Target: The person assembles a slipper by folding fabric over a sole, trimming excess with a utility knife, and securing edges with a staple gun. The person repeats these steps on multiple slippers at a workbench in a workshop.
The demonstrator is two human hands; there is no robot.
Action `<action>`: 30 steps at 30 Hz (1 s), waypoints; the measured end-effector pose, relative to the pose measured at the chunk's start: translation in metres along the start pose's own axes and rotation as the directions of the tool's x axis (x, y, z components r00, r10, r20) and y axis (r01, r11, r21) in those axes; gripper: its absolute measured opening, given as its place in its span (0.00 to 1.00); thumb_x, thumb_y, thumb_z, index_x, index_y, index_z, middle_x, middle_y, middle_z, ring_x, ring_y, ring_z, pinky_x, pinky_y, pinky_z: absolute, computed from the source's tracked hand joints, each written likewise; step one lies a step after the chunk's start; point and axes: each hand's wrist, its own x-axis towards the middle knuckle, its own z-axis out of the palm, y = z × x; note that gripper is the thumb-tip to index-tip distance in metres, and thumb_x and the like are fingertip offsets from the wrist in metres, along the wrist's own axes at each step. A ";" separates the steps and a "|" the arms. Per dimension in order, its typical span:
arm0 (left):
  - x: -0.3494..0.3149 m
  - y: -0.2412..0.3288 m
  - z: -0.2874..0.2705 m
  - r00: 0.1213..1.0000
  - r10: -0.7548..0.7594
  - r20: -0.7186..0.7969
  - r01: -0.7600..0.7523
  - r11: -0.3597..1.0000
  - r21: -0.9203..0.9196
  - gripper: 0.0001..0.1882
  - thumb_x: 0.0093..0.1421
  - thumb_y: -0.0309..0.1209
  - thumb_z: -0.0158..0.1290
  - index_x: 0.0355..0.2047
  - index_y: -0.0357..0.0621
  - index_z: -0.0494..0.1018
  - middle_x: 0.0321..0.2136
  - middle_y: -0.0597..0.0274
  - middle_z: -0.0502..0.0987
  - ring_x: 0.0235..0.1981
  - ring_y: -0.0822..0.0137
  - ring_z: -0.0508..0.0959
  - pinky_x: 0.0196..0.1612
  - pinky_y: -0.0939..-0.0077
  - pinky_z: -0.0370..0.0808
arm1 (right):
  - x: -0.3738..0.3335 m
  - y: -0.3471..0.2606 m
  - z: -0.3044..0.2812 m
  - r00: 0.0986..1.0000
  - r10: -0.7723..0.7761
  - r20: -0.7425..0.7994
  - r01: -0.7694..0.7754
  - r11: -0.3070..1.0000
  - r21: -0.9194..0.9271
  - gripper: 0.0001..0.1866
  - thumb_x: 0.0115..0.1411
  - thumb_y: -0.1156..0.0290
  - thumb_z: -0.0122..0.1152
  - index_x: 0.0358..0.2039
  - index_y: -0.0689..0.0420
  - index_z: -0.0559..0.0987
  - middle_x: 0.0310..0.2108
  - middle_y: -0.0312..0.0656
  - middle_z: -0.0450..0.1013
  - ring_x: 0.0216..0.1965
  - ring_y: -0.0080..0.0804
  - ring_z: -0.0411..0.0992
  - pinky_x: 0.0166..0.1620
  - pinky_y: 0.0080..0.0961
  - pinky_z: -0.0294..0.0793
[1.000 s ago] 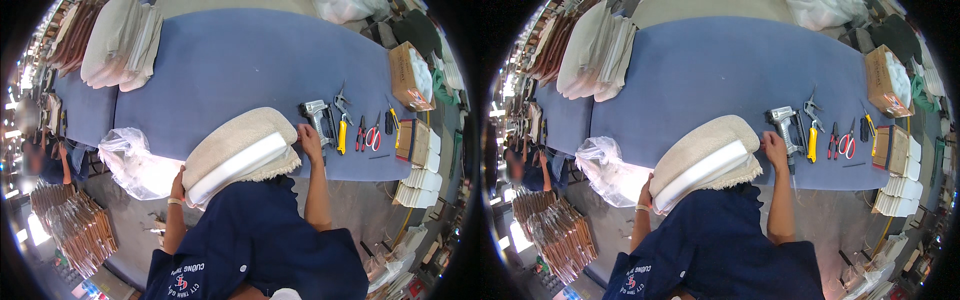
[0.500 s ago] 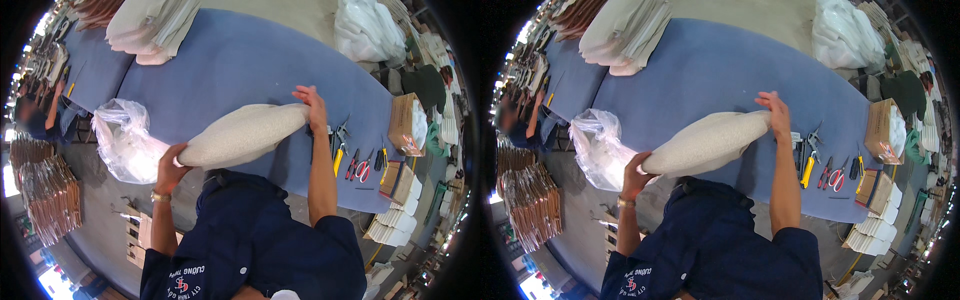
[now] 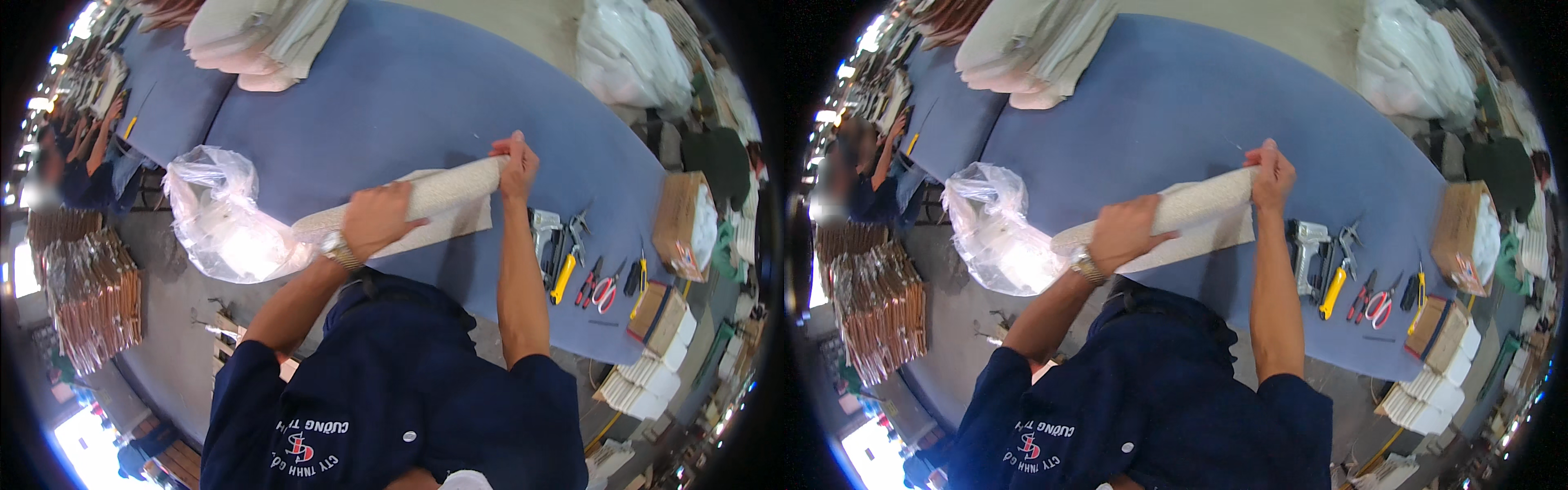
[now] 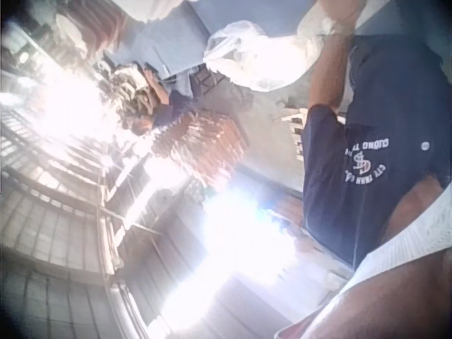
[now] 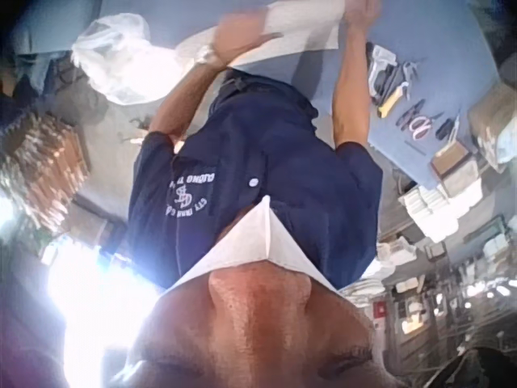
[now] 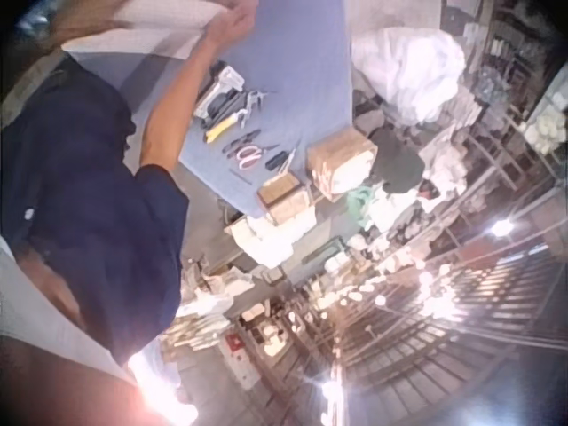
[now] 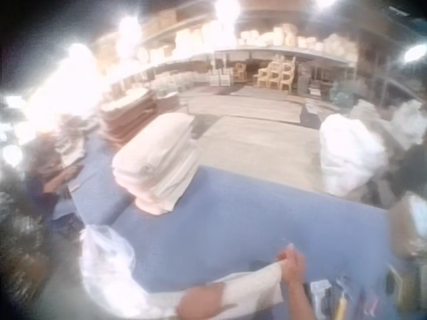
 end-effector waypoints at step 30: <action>-0.047 -0.288 0.100 0.951 -0.032 0.306 0.150 0.916 -0.371 0.45 0.64 0.66 0.49 0.66 0.41 0.67 0.64 0.41 0.71 0.63 0.42 0.71 0.62 0.52 0.69 | -0.172 0.096 0.081 0.909 0.178 -0.378 -0.354 0.808 -0.471 0.32 0.68 0.53 0.56 0.65 0.60 0.70 0.65 0.57 0.68 0.64 0.56 0.68 0.67 0.43 0.66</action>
